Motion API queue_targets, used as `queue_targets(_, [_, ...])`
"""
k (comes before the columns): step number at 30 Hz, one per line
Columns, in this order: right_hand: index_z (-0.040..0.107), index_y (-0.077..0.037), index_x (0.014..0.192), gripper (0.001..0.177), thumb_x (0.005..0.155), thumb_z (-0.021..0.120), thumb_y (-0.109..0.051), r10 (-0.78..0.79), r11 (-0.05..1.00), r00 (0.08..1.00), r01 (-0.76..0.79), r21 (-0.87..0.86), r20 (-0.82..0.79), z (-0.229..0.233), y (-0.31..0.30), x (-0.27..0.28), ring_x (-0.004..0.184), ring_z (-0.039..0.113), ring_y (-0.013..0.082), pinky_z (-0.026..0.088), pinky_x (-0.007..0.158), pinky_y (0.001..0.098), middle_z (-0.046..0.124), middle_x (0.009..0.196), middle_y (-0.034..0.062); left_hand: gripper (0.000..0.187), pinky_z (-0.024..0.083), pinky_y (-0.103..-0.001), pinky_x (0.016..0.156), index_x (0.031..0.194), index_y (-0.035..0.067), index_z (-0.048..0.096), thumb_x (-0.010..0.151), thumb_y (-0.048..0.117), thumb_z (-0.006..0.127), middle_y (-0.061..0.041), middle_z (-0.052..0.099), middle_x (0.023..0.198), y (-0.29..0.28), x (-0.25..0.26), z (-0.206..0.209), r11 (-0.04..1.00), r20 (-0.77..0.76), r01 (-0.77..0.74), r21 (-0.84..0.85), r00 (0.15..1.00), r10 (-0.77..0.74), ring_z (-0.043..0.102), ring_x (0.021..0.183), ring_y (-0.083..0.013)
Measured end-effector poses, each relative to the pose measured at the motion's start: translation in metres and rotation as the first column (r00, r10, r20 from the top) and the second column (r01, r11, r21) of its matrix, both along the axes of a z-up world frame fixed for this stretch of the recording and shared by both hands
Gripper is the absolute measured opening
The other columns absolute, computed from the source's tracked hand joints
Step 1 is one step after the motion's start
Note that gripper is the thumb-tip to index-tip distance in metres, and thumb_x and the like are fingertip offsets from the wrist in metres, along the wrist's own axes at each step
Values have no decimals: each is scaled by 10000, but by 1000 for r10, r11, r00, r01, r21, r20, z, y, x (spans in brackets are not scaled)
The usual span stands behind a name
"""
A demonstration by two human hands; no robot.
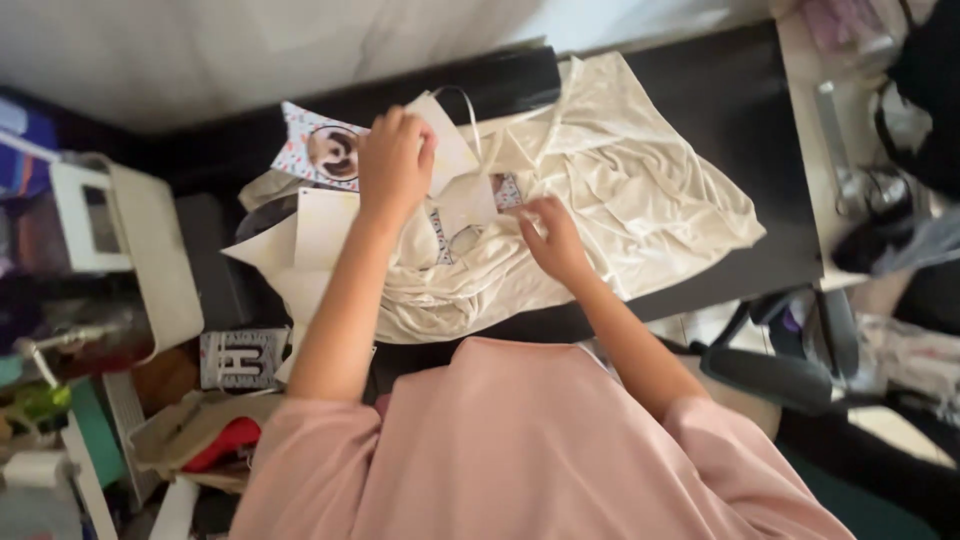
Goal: Hanging a wall organizer and then assembling a decorative banner by stringing together cards with letters and dog photos.
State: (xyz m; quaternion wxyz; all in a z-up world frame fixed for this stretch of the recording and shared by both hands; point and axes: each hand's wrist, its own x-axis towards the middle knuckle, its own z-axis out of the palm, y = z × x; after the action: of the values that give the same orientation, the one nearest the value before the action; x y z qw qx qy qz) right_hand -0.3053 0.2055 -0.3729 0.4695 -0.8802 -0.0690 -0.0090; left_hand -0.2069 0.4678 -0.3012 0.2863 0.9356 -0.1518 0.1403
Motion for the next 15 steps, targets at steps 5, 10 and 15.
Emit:
queue_targets(5, [560, -34, 1256, 418, 911, 726, -201, -41, 968, 987, 78, 239, -158, -73, 54, 109, 737, 684, 211, 548, 667, 338, 673, 972, 84, 122, 490, -481, 818, 1012, 96, 631, 923, 141, 702, -108, 651, 1003, 7, -84, -8, 981, -107, -100, -169, 991, 82, 635, 969, -347])
queue_targets(10, [632, -35, 1197, 362, 906, 763, -207, -186, 963, 967, 215, 162, -174, -66, 85, 124, 705, 633, 178, 524, 652, 349, 664, 806, 82, 123, 516, -421, 813, 1024, 101, 669, 931, 172, 706, -87, 683, 1011, 12, -157, -1, 937, -278, -270, -222, 939, 204, 657, 948, -305])
queue_targets(15, [675, -56, 1072, 123, 990, 608, 8, 163, 977, 898, -204, 58, 409, 36, 87, 60, 851, 662, 325, 528, 763, 376, 700, 966, 108, 161, 533, -306, 815, 1087, 79, 686, 1036, 229, 654, -83, 696, 1046, 20, -169, -34, 661, -454, -451, -600, 872, 182, 683, 906, -221])
